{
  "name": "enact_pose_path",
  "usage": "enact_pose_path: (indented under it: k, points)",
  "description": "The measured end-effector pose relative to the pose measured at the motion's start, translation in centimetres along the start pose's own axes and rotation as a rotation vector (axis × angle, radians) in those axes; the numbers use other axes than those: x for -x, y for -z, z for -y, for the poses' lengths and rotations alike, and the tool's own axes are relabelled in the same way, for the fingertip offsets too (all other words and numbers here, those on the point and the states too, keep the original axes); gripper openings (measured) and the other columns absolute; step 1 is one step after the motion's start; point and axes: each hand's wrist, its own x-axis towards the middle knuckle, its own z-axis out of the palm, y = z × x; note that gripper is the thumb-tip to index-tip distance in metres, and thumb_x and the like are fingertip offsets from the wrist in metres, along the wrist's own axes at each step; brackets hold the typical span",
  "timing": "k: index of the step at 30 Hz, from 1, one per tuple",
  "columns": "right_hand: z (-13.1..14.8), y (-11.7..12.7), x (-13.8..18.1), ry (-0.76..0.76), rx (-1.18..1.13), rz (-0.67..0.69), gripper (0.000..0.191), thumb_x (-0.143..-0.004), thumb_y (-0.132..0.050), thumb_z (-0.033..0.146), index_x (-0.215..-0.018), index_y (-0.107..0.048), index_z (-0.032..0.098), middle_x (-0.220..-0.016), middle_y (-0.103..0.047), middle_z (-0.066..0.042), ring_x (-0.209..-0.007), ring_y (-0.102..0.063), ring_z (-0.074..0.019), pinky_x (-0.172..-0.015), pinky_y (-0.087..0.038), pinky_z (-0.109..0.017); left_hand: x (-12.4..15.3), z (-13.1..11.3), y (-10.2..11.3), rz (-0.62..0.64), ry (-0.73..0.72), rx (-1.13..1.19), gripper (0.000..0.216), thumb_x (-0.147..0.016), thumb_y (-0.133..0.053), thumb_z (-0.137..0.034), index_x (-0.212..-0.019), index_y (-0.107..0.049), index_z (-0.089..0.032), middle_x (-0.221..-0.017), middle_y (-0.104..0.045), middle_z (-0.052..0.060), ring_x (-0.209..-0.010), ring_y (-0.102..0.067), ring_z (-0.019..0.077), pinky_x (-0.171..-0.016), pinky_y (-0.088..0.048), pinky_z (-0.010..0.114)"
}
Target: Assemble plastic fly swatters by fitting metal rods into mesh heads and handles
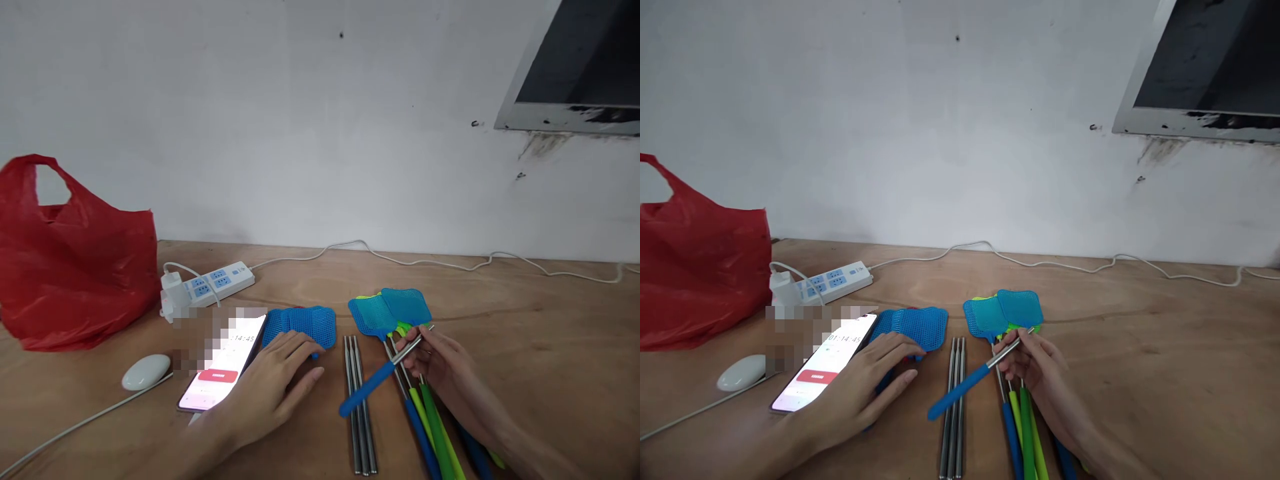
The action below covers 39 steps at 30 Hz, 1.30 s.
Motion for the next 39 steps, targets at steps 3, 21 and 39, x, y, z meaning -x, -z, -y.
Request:
enact_pose_path:
  k: [3,21,39]
  points:
    - [-0.2,-0.2,0.3,0.003,0.004,0.047,0.032,-0.081,-0.076,0.050,-0.083,-0.074,0.018,-0.091,-0.074,-0.007,-0.076,-0.068,-0.0169,-0.067,-0.054,-0.026,0.3,-0.7,-0.3,0.015,-0.016,0.079,0.021,-0.103,-0.043,-0.031,-0.112,-0.060,-0.022,-0.109,-0.068,0.007,-0.099,-0.062,0.0253,-0.089,-0.048,0.041]
    - [-0.8,0.8,1.0,0.609,0.916,0.146,0.015,-0.084,-0.074,0.036,-0.095,-0.079,0.027,-0.079,-0.074,-0.005,-0.070,-0.071,-0.0214,-0.058,-0.058,-0.029,1.1,-1.3,-0.8,0.119,0.022,0.052,0.028,-0.106,-0.030,-0.035,-0.104,-0.055,-0.023,-0.093,-0.069,0.003,-0.083,-0.066,0.0236,-0.073,-0.045,0.033]
    - [-1.4,1.2,0.7,1.151,1.432,0.343,0.029,-0.099,-0.050,0.014,-0.120,-0.065,0.027,-0.084,-0.067,-0.003,-0.069,-0.065,-0.0141,-0.065,-0.052,-0.025,1.0,-1.7,-1.9,0.291,0.024,-0.223,0.041,-0.107,-0.025,-0.039,-0.089,-0.057,-0.020,-0.080,-0.070,0.008,-0.073,-0.067,0.0278,-0.066,-0.039,0.035]
